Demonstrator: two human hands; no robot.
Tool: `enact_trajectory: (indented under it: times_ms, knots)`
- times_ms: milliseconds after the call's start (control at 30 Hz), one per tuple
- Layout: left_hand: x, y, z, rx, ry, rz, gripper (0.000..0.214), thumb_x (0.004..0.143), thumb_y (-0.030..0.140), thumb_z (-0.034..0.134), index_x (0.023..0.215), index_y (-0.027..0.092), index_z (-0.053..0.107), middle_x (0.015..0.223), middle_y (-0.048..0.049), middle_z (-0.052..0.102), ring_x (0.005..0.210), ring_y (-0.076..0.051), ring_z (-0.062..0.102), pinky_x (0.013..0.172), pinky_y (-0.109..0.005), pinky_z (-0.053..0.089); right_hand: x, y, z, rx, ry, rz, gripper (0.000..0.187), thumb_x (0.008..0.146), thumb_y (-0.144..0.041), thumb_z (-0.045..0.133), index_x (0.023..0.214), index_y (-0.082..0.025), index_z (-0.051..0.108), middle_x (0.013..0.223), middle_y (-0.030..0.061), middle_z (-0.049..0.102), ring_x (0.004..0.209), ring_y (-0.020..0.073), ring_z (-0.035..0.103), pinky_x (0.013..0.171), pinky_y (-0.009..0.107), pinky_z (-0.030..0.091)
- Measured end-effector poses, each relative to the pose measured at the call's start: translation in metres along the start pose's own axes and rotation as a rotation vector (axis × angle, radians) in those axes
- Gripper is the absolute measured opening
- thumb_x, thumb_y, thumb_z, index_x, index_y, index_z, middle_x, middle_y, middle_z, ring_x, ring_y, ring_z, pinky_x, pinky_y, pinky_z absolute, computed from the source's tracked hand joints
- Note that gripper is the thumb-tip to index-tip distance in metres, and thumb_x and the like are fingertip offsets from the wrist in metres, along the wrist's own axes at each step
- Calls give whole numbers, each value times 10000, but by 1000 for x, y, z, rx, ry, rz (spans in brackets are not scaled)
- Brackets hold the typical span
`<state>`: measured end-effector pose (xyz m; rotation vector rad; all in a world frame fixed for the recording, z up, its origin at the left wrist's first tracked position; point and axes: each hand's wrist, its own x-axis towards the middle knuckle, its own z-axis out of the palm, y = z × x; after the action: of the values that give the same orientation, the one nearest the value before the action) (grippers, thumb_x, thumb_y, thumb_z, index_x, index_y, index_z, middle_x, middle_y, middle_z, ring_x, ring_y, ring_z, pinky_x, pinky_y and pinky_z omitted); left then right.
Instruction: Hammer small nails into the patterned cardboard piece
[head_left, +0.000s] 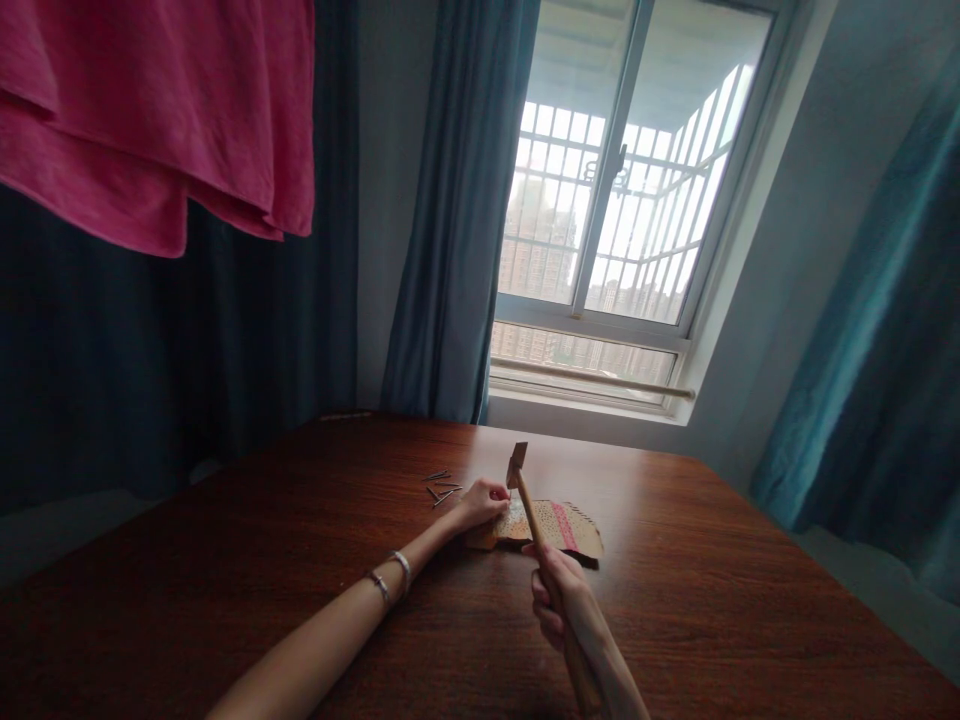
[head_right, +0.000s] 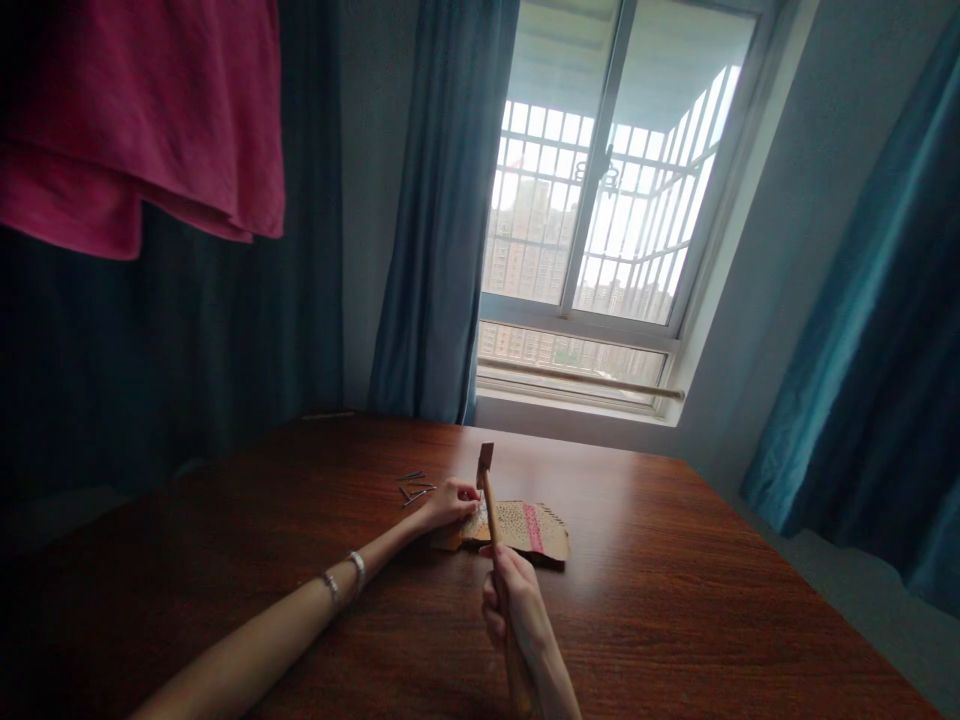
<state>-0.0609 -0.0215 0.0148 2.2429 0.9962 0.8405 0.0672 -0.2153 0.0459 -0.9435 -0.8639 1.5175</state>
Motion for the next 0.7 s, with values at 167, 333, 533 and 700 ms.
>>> enact_trajectory:
  times_ms: [167,333,533,700]
  knots:
    - [-1,3,-1,-14,-7,-11,250,663,270,521,728,93,686,607,-26,628,571,-120,516,534,-194,345,-2,-1,2,-1,26,13,515,660,-604,579,937,-183,472,449,-110,399,243,21,278,250,137,138]
    - [-1,2,-1,-29,-10,-15,255,667,268,516,737,90,684,597,-21,620,560,-116,508,524,-192,339,-4,-1,4,30,20,-26,470,704,-576,557,935,-174,483,459,-107,389,264,6,260,262,128,143]
    - [1,-1,1,27,3,-30,254,659,269,524,729,90,690,617,-28,629,579,-120,508,531,-195,332,2,5,-2,14,-1,-3,450,710,-569,555,931,-186,476,441,-112,387,240,18,272,253,134,109]
    - [0,0,0,29,-12,-38,252,655,253,518,746,92,689,639,-33,639,592,-124,515,536,-194,332,2,4,-3,-2,7,4,472,690,-585,568,930,-188,482,458,-108,401,244,16,279,253,132,131]
